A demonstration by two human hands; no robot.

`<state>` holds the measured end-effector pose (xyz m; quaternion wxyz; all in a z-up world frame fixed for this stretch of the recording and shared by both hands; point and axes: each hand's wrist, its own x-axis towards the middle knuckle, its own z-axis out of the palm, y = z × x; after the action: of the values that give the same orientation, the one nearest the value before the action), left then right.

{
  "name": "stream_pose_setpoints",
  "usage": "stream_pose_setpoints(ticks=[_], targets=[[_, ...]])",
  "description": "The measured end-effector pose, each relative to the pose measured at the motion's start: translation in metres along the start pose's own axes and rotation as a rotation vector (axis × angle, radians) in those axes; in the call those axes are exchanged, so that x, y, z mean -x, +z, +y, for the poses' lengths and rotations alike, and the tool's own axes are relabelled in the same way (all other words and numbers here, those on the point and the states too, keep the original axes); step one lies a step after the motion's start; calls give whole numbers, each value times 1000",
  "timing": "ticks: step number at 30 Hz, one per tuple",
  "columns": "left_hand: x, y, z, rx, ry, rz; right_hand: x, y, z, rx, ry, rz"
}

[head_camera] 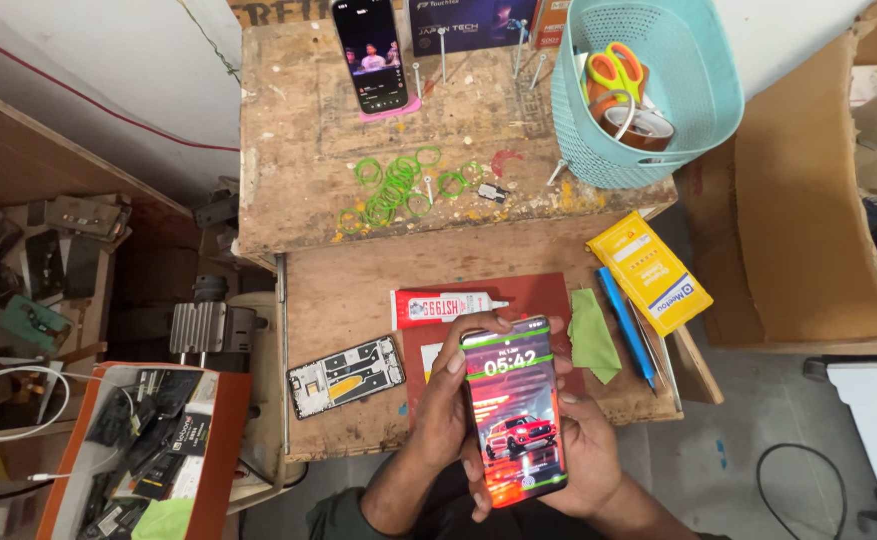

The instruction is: The person wraps multiple green elastic bands around a smartphone to secure it. They stretch and place the bands across the phone's front and back, then adjust them to form a grid pattern.

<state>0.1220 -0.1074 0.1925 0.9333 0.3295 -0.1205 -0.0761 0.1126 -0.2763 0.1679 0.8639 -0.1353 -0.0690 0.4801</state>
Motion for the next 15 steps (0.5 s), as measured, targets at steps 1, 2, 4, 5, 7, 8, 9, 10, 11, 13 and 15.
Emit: stream_pose_setpoints(ticks=[1,2,4,5,7,8,9,10,11,13,15], targets=[[0,-1,1,-9,-2,-19,1,0,0,8,-3,6],[0,-2,2,-17,-3,-38,2,0,0,4,-3,4],[1,-2,3,-27,11,-45,1,-1,-1,-1,-3,-2],[1,-2,4,-31,17,-47,1,0,-1,-4,-11,-1],[1,-2,4,-31,17,-43,1,0,-1,-10,-25,0],[0,-3,4,-32,18,-41,1,1,-1,-6,-18,9],[0,-3,4,-58,19,-30,0,1,-2,-1,-11,16],[0,-4,5,-85,20,-19,-1,2,-2,4,-4,24],[-1,-4,5,-111,21,-9,-1,2,-3,0,-7,27],[-1,-5,4,-73,7,-12,-1,3,-3,-10,-14,34],[0,-6,3,-59,0,-8,-1,3,-3,9,-25,12]])
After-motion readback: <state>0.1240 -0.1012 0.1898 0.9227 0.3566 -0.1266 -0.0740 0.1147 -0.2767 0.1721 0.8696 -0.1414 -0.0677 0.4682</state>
